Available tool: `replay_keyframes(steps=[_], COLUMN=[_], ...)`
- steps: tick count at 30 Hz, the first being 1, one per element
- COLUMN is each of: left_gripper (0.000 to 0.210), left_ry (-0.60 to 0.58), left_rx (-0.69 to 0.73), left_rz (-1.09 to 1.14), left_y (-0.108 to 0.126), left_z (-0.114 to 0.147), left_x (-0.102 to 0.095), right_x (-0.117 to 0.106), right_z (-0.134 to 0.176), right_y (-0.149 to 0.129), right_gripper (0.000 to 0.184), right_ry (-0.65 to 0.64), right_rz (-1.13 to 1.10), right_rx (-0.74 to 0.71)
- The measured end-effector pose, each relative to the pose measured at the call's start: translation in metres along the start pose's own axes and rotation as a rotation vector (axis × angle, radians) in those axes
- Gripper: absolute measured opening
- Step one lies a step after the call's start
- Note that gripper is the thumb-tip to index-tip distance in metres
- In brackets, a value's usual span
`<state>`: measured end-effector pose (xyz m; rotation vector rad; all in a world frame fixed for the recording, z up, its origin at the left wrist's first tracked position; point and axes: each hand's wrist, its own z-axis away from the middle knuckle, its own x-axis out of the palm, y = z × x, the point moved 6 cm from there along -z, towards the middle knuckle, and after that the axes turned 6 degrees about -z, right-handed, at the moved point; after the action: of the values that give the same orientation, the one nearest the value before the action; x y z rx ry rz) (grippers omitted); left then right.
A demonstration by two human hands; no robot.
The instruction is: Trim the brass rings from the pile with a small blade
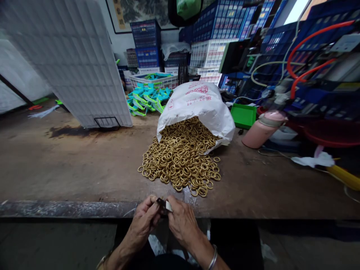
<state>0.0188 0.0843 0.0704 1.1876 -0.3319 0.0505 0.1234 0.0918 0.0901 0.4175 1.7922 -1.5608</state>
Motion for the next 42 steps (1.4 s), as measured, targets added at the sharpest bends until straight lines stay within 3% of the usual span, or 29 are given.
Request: replay_keyframes(steps=[8,13,19,22,25,28,35,42], left_gripper=[0.034,0.033,0.03,0.019,0.025,0.025,0.019,0.019], left_ry=[-0.053,-0.189,-0.107,-0.066,-0.046,-0.016,0.005,-0.051], left_rx=[0.139,0.064,-0.081,-0.102,-0.165,-0.222,-0.226,-0.197], left_rz=[-0.121,-0.024,0.152,0.271,0.38,0.473,0.522,0.433], left_y=[0.009,0.02,0.009,0.007,0.004,-0.001,-0.01,-0.004], left_z=[0.01,0.028,0.02,0.016,0.015,0.015,0.009,-0.007], left_x=[0.0,0.017,0.011,0.008,0.006,0.001,-0.006,0.001], right_x=[0.005,-0.008,-0.025,-0.027,-0.026,-0.026,-0.028,-0.04], right_z=[-0.001,-0.006,-0.018,-0.028,-0.034,-0.037,-0.036,-0.039], right_y=[0.008,0.023,0.027,0.022,0.021,0.021,0.033,0.042], right_gripper=[0.024,0.02,0.03,0.031,0.023,0.02,0.016,0.026], right_ry=[-0.105,0.058,0.282,0.243,0.178,0.197,0.252,0.421], right_rz=[0.121,0.311,0.347,0.402,0.454,0.461,0.288,-0.28], right_rx=[0.012,0.081,0.085,0.119,0.19,0.196,0.155,0.192])
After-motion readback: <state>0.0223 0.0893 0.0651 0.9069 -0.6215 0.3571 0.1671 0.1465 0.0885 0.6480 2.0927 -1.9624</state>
